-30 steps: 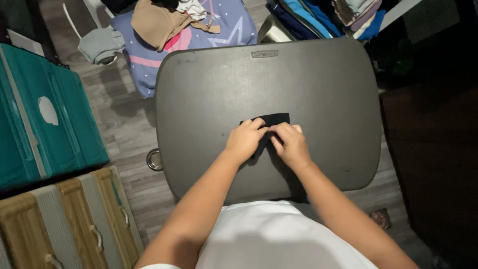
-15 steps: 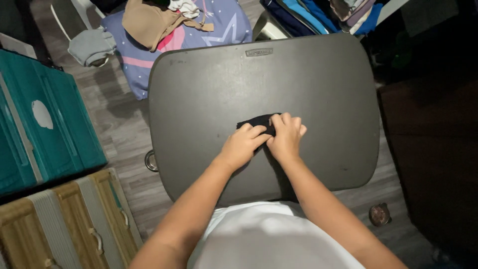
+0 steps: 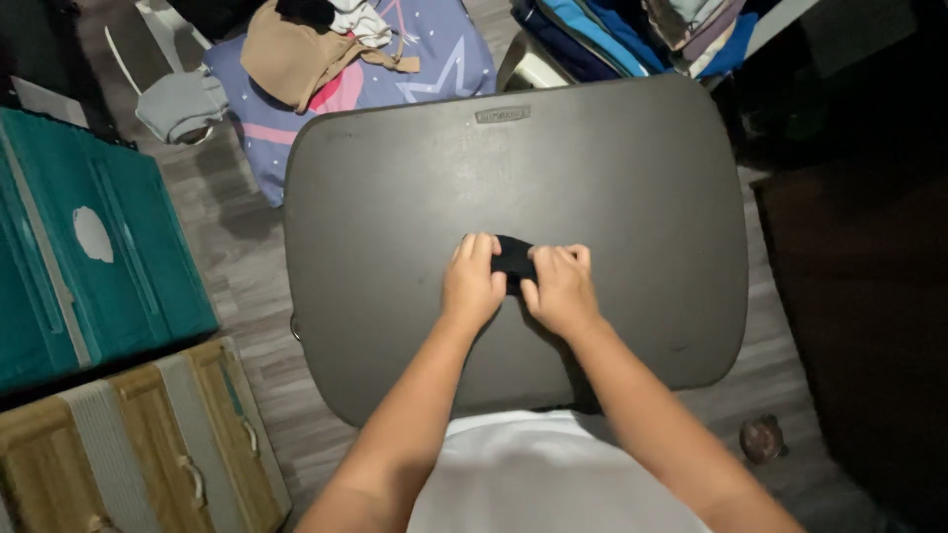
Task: Folding items of clothing (underwear) on a table and storing them in a drawer.
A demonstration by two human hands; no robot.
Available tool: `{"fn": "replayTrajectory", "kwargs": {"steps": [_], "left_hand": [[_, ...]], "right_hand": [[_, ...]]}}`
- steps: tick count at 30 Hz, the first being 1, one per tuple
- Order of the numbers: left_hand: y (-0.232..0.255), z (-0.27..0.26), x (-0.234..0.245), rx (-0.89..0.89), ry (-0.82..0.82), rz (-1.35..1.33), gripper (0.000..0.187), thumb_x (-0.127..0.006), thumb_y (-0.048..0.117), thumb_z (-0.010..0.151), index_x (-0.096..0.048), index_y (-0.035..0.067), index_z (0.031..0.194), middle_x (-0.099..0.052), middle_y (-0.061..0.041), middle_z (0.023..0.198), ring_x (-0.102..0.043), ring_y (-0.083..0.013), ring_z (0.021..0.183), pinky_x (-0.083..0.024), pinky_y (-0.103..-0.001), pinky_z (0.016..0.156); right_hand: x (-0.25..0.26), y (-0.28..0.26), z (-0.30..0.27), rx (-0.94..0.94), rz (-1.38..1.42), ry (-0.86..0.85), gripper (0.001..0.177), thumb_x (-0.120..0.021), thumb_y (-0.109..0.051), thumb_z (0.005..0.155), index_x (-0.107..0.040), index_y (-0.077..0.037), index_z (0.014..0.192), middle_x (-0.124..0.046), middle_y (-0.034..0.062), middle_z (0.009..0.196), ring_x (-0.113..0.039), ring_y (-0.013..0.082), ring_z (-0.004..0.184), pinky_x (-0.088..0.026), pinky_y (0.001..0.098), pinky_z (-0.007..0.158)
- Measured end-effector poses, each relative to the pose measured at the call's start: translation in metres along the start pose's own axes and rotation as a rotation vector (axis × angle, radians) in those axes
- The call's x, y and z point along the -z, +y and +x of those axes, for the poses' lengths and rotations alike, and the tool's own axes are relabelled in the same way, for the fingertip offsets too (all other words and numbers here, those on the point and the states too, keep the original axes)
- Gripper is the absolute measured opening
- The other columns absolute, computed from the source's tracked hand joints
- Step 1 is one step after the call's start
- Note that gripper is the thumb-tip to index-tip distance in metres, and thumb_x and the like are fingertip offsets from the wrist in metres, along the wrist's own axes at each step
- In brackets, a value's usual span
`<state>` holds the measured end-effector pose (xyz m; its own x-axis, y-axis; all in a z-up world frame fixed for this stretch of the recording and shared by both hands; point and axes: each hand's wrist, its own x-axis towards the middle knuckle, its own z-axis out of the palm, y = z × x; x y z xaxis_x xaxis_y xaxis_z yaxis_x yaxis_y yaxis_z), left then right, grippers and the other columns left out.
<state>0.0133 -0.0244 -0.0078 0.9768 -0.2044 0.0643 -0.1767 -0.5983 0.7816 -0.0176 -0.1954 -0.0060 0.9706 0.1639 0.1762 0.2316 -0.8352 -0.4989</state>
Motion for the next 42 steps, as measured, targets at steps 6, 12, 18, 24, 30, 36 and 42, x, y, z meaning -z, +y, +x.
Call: {"fn": "replayTrajectory", "kwargs": {"steps": [6, 12, 18, 24, 30, 36, 42], "left_hand": [[-0.005, 0.004, -0.002, -0.065, -0.022, 0.179, 0.032, -0.070, -0.004, 0.066, -0.056, 0.010, 0.091, -0.057, -0.012, 0.090, -0.062, -0.0389, 0.090, -0.050, -0.050, 0.077], [0.029, -0.026, -0.052, 0.200, 0.107, 0.166, 0.028, -0.069, -0.005, 0.073, -0.055, 0.013, 0.090, -0.058, -0.010, 0.092, -0.064, -0.0368, 0.085, -0.052, -0.048, 0.071], [0.077, -0.026, -0.050, 0.226, 0.099, 0.163, 0.036, -0.079, 0.013, 0.078, -0.055, 0.011, 0.104, -0.057, -0.012, 0.107, -0.064, -0.0406, 0.091, -0.053, -0.050, 0.074], [0.082, -0.023, -0.044, 0.181, 0.086, 0.283, 0.040, -0.079, 0.017, 0.073, -0.059, 0.013, 0.107, -0.059, -0.008, 0.107, -0.066, -0.0353, 0.096, -0.054, -0.049, 0.074], [0.076, -0.021, -0.062, 0.345, 0.125, 0.265, 0.038, -0.077, 0.008, 0.069, -0.058, 0.014, 0.101, -0.059, -0.007, 0.105, -0.065, -0.0350, 0.091, -0.054, -0.050, 0.074], [0.052, -0.031, -0.087, 0.569, 0.272, 0.125, 0.029, -0.068, -0.004, 0.073, -0.056, 0.013, 0.093, -0.058, -0.006, 0.101, -0.064, -0.0347, 0.092, -0.052, -0.048, 0.075], [0.098, -0.018, -0.061, 0.295, 0.387, 0.240, 0.036, -0.071, 0.002, 0.065, -0.056, 0.012, 0.096, -0.060, -0.007, 0.109, -0.056, -0.0366, 0.103, -0.045, -0.050, 0.086]], "right_hand": [[0.007, -0.006, 0.016, -0.125, -0.066, -0.037, 0.044, -0.080, -0.007, 0.061, -0.062, -0.007, 0.101, -0.067, 0.0110, 0.089, -0.067, 0.0310, 0.091, -0.042, 0.0519, 0.094], [0.010, 0.043, 0.004, -0.077, -0.100, -0.070, 0.038, -0.079, -0.004, 0.064, -0.062, -0.011, 0.098, -0.068, 0.0036, 0.092, -0.067, 0.0266, 0.090, -0.042, 0.0508, 0.102], [0.068, 0.043, 0.036, 0.351, -0.073, -0.033, 0.049, -0.080, -0.017, 0.053, -0.062, -0.009, 0.098, -0.057, 0.0105, 0.092, -0.059, 0.0327, 0.087, -0.041, 0.0508, 0.087], [0.046, 0.063, 0.036, 0.518, 0.032, -0.068, 0.032, -0.076, -0.007, 0.068, -0.061, -0.012, 0.096, -0.060, 0.0049, 0.086, -0.063, 0.0273, 0.084, -0.046, 0.0430, 0.085], [0.049, 0.067, 0.035, 0.540, 0.069, -0.138, 0.027, -0.075, -0.007, 0.067, -0.054, -0.010, 0.084, -0.062, 0.0058, 0.073, -0.064, 0.0299, 0.074, -0.047, 0.0457, 0.083], [0.046, 0.070, 0.028, 0.297, -0.118, -0.131, 0.031, -0.073, -0.002, 0.067, -0.055, -0.009, 0.091, -0.061, 0.0099, 0.088, -0.062, 0.0333, 0.089, -0.044, 0.0458, 0.090], [0.043, 0.064, 0.023, 0.320, -0.091, -0.067, 0.030, -0.071, -0.006, 0.074, -0.059, -0.009, 0.101, -0.060, 0.0117, 0.092, -0.062, 0.0329, 0.094, -0.041, 0.0491, 0.089]]}}
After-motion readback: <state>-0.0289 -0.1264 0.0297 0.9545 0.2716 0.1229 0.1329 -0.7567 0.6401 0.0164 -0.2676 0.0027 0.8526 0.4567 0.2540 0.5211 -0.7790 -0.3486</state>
